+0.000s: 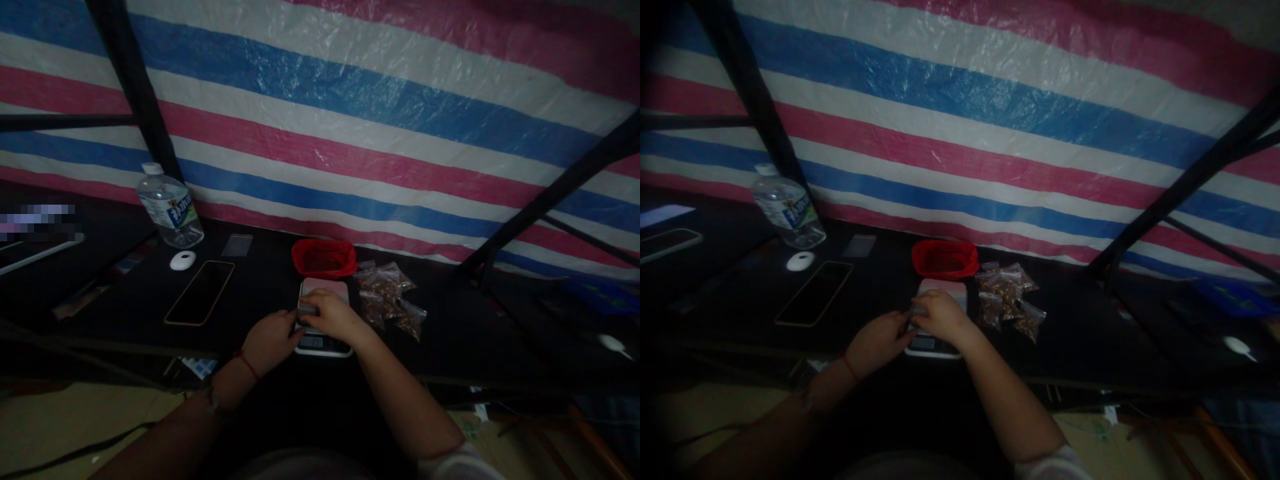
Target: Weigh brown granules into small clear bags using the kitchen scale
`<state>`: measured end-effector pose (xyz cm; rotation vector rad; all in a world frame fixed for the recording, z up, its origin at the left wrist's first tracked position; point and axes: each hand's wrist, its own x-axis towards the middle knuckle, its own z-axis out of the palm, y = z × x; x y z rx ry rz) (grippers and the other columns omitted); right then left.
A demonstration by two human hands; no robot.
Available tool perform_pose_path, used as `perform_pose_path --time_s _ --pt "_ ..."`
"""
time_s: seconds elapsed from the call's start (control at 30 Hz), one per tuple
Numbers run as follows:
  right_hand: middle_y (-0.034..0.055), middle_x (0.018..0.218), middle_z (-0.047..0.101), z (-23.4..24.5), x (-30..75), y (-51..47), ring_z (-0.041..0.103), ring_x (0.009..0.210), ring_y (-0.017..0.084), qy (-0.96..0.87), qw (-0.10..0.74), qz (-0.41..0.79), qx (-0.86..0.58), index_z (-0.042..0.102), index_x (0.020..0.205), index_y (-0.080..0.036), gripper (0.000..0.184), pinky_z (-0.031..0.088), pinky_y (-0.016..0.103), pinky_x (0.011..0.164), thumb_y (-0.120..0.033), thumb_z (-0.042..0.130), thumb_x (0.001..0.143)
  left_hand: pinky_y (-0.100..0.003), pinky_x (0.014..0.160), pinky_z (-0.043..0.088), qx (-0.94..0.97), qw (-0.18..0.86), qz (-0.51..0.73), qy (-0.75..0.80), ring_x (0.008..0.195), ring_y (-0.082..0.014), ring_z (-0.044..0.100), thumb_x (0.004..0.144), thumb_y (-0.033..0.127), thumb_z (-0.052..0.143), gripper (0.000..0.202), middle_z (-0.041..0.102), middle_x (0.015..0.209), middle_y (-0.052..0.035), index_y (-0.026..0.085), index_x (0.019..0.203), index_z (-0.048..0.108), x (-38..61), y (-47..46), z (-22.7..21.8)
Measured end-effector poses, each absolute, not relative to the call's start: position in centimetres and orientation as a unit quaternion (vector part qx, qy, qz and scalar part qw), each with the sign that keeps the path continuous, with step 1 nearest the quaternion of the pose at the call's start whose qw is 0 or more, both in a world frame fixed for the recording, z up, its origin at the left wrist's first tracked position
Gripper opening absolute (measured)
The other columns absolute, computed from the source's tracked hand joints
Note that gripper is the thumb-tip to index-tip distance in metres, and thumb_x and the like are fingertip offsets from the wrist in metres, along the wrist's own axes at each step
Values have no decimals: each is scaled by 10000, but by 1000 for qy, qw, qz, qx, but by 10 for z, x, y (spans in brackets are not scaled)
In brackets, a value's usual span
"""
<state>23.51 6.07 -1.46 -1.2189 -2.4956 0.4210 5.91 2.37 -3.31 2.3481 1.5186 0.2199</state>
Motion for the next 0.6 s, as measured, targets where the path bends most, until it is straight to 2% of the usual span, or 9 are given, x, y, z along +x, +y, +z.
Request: perform_pose_path --time_s 0.2,0.27,0.33,0.47,0.6 --pt "124 1082 656 -13 220 88 601 1020 247 -826 185 103 -522 644 1115 -150 351 447 354 918 -267 650 784 -307 720 447 829 164 74 529 832 -209 622 891 389 416 313 642 923 -89 186 1038 601 58 25 -35" --pt "116 1096 654 -12 225 99 593 1039 244 -807 217 103 -539 633 1125 -164 352 442 362 926 -265 645 788 -305 727 449 827 169 76 532 842 -209 620 898 393 397 328 640 923 -89 190 1044 609 56 26 -34" --pt "110 1137 642 -12 236 107 578 1075 231 -786 272 113 -543 612 1158 -171 378 431 361 952 -267 640 794 -309 767 451 822 162 93 538 877 -211 611 906 384 375 370 637 961 -100 181 1130 588 54 25 -31" --pt "108 1185 620 -17 260 120 568 1098 207 -764 364 128 -517 568 1225 -176 441 420 353 977 -299 629 806 -362 912 411 839 105 143 515 1051 -245 538 896 379 397 493 573 1185 -130 178 1343 448 62 16 -23" --pt "92 1160 622 -28 271 125 562 1097 192 -765 400 129 -488 580 1209 -206 401 412 352 988 -304 612 821 -463 1008 329 844 79 136 513 1306 -321 325 892 510 386 527 369 1460 -93 273 1358 449 78 12 -25"
